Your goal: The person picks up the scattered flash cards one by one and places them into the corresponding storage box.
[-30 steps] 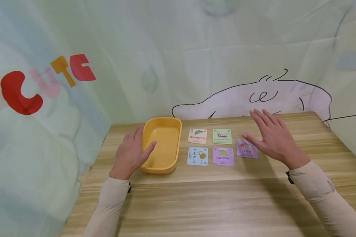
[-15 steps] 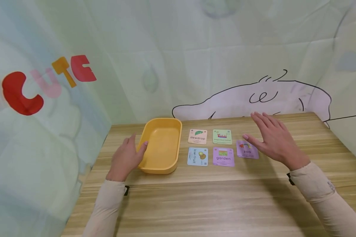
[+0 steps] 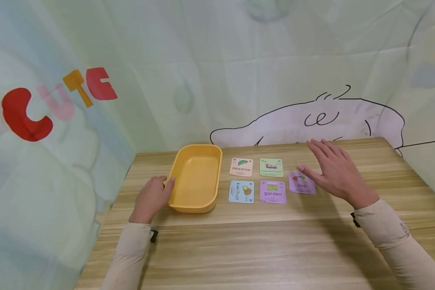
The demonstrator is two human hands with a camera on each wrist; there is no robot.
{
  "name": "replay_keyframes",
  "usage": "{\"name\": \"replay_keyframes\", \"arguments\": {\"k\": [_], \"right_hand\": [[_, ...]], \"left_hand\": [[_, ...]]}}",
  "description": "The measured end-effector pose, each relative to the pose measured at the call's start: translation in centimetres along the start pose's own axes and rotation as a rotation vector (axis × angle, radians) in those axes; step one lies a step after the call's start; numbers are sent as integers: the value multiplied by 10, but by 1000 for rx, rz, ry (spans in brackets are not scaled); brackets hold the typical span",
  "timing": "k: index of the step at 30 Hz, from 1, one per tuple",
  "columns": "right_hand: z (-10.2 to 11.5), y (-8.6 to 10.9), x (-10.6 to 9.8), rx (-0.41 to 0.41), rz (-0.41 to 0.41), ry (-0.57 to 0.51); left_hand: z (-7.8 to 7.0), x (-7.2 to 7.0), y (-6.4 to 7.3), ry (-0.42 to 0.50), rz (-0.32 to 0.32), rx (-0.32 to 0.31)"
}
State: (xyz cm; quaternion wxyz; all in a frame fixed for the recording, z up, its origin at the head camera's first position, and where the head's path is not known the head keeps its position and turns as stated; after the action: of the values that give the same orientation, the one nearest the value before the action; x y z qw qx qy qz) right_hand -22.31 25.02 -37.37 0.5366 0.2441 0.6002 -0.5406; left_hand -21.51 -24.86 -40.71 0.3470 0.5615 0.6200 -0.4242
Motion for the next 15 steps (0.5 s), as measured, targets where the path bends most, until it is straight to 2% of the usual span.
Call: {"name": "replay_keyframes", "arguments": {"k": [6, 12, 15], "right_hand": [[0, 0, 2, -4, 8, 4], [0, 1, 4, -6, 6, 2], [-1, 1, 5, -7, 6, 4]], "left_hand": [[4, 4, -1, 86, 54, -61], [8, 4, -3, 199, 68, -113], [10, 4, -2, 302, 99, -168]]}}
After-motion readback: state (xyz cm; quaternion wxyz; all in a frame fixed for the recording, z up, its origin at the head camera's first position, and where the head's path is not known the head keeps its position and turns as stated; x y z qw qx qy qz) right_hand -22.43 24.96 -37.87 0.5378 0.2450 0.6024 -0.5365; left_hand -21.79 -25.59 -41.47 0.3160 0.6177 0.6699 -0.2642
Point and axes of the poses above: each hand's wrist, its own y-axis away from the middle knuckle, its own x-axis out of the palm, z = x × y, the point moved 2 cm from there along -y, towards the middle knuckle, and after that the axes turned 5 degrees about -z, right-handed, at the moved point
